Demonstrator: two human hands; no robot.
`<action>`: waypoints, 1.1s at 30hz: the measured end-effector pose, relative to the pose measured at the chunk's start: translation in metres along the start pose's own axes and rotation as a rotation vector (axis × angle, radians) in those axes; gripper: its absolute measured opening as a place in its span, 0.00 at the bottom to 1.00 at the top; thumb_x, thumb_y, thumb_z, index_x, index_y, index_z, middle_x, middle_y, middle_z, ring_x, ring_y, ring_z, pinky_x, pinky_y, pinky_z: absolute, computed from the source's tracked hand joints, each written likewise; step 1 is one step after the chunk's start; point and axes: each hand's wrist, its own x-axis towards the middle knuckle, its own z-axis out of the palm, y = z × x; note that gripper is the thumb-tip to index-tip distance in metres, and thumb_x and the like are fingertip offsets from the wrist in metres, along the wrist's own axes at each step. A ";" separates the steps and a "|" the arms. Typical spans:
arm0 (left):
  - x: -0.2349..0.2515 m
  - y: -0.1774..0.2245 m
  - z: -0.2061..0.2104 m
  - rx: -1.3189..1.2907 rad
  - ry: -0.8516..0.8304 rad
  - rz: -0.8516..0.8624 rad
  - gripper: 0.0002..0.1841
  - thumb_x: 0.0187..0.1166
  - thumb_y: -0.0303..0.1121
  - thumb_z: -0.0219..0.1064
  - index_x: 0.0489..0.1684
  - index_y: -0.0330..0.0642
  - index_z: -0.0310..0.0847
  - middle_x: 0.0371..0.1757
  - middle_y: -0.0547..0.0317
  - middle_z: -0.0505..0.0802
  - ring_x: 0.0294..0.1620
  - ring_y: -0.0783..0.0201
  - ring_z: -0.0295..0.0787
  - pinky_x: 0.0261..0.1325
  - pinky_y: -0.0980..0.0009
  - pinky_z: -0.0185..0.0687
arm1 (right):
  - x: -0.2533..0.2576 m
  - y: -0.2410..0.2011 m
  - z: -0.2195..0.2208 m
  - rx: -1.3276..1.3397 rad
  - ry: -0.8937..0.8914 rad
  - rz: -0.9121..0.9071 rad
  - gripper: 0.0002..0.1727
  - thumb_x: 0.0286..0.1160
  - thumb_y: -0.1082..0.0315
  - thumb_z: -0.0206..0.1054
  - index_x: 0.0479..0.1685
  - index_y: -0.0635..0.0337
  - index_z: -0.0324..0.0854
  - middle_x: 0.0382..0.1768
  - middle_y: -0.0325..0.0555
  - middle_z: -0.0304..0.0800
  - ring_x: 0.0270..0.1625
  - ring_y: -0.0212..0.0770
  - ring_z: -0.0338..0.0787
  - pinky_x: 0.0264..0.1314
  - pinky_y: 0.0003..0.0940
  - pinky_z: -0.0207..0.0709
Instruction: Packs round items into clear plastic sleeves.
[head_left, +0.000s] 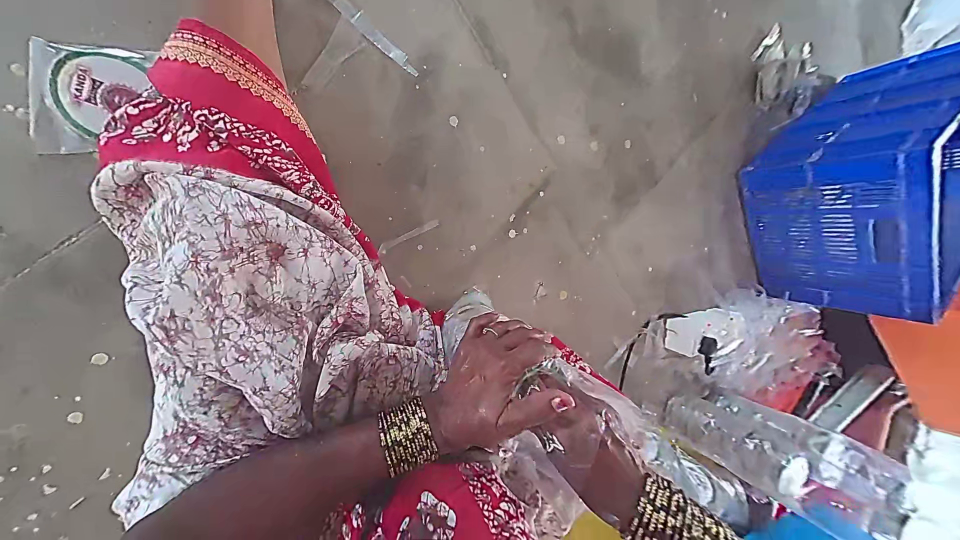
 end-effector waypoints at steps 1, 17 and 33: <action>0.000 0.000 0.001 -0.001 0.001 -0.004 0.42 0.84 0.68 0.33 0.55 0.45 0.90 0.61 0.55 0.95 0.70 0.58 0.86 0.82 0.46 0.61 | -0.002 0.006 0.007 -0.040 0.090 -0.085 0.13 0.73 0.68 0.66 0.49 0.63 0.91 0.47 0.53 0.96 0.53 0.47 0.95 0.58 0.46 0.86; 0.000 0.001 0.010 0.010 0.044 -0.018 0.39 0.85 0.66 0.37 0.55 0.46 0.91 0.61 0.57 0.95 0.71 0.59 0.86 0.83 0.47 0.59 | -0.005 0.013 0.019 -0.153 0.245 -0.059 0.13 0.72 0.67 0.66 0.47 0.67 0.90 0.41 0.57 0.96 0.46 0.52 0.96 0.49 0.49 0.87; 0.002 0.001 0.012 0.045 0.021 -0.018 0.38 0.86 0.63 0.37 0.57 0.46 0.91 0.60 0.59 0.95 0.69 0.60 0.87 0.82 0.49 0.59 | -0.012 0.034 0.031 -0.108 0.334 -0.099 0.15 0.72 0.62 0.65 0.46 0.65 0.90 0.41 0.56 0.95 0.45 0.51 0.96 0.48 0.51 0.87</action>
